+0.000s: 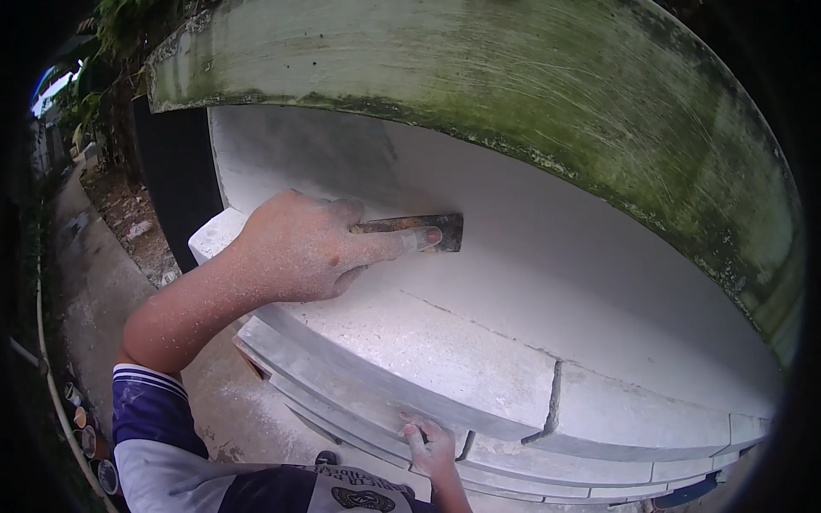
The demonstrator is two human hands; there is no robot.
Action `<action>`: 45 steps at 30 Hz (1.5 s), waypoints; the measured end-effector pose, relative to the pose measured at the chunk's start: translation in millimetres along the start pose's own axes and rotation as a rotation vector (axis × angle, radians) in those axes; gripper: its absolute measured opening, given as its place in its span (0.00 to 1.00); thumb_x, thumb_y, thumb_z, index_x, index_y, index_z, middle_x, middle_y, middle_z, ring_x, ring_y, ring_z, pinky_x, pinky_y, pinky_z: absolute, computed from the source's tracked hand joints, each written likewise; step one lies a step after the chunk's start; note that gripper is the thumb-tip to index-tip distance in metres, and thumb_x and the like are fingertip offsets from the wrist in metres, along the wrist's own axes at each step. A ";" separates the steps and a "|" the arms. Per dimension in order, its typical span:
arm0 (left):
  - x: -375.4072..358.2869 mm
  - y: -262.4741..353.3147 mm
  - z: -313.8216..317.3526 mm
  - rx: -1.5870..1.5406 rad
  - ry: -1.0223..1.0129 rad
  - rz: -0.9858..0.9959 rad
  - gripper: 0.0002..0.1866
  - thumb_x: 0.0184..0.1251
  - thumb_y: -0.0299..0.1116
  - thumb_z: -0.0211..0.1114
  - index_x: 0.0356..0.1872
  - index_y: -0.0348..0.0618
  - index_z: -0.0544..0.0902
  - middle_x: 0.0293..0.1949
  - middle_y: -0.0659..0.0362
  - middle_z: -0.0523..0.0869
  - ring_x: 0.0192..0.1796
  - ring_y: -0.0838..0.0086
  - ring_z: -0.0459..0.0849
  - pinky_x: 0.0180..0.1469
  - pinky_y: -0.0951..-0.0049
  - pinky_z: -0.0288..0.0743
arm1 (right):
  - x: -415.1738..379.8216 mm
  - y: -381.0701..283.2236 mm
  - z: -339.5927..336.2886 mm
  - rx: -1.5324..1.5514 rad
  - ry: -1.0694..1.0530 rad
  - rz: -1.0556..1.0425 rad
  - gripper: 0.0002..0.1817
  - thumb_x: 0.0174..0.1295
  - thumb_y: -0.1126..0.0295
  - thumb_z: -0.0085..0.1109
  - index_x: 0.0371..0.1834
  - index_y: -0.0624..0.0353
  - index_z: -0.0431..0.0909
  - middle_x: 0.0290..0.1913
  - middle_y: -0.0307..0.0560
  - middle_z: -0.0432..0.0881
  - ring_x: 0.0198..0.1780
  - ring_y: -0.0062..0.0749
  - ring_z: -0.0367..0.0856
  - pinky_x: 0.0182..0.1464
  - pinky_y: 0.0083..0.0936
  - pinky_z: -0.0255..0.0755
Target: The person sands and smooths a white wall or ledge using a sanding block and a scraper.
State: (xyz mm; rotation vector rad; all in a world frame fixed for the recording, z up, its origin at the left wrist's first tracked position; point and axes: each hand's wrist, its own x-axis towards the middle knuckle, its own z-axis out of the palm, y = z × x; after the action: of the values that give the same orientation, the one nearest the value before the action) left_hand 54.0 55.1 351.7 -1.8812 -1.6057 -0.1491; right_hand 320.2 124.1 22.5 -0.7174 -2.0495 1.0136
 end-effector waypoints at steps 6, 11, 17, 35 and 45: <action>-35.0 -33.6 3.2 -0.006 0.014 -0.192 0.29 0.65 0.37 0.69 0.67 0.78 0.80 0.27 0.58 0.82 0.26 0.64 0.83 0.28 0.62 0.76 | 1.0 8.6 5.5 0.039 0.049 -0.038 0.16 0.75 0.61 0.60 0.48 0.65 0.89 0.32 0.47 0.91 0.37 0.30 0.88 0.45 0.28 0.80; -26.3 -15.7 -0.8 -0.019 -0.047 -0.105 0.28 0.66 0.37 0.69 0.67 0.78 0.80 0.26 0.60 0.82 0.26 0.64 0.83 0.28 0.63 0.76 | 0.1 4.0 5.7 -0.018 0.047 -0.090 0.15 0.75 0.62 0.61 0.46 0.66 0.89 0.32 0.46 0.90 0.31 0.25 0.85 0.38 0.24 0.79; -85.4 -0.2 -12.2 -0.211 0.011 -0.136 0.26 0.72 0.46 0.66 0.71 0.78 0.77 0.25 0.61 0.79 0.21 0.71 0.80 0.21 0.69 0.74 | -6.6 -13.1 7.7 0.108 -0.018 0.124 0.17 0.75 0.61 0.61 0.51 0.67 0.87 0.33 0.44 0.90 0.27 0.21 0.81 0.33 0.22 0.76; -227.4 90.7 179.4 -1.389 -0.270 -0.514 0.43 0.64 0.52 0.75 0.77 0.50 0.68 0.63 0.42 0.83 0.59 0.46 0.86 0.61 0.56 0.79 | 23.2 -76.4 70.7 0.279 -0.175 0.006 0.12 0.70 0.74 0.66 0.54 0.64 0.85 0.43 0.46 0.90 0.40 0.25 0.88 0.44 0.22 0.80; -203.6 84.8 180.6 -1.253 -0.348 -0.336 0.61 0.59 0.58 0.77 0.83 0.44 0.49 0.71 0.36 0.74 0.69 0.42 0.77 0.69 0.53 0.73 | 35.1 -107.2 107.0 0.527 0.099 0.155 0.18 0.59 0.81 0.76 0.49 0.66 0.79 0.41 0.55 0.89 0.42 0.28 0.89 0.42 0.21 0.82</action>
State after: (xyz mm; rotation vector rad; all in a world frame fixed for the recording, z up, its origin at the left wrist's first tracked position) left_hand 24.9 -22.4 78.9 -2.5452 -2.3388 -1.2836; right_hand 197.3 47.1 78.8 -0.6321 -1.5572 1.4962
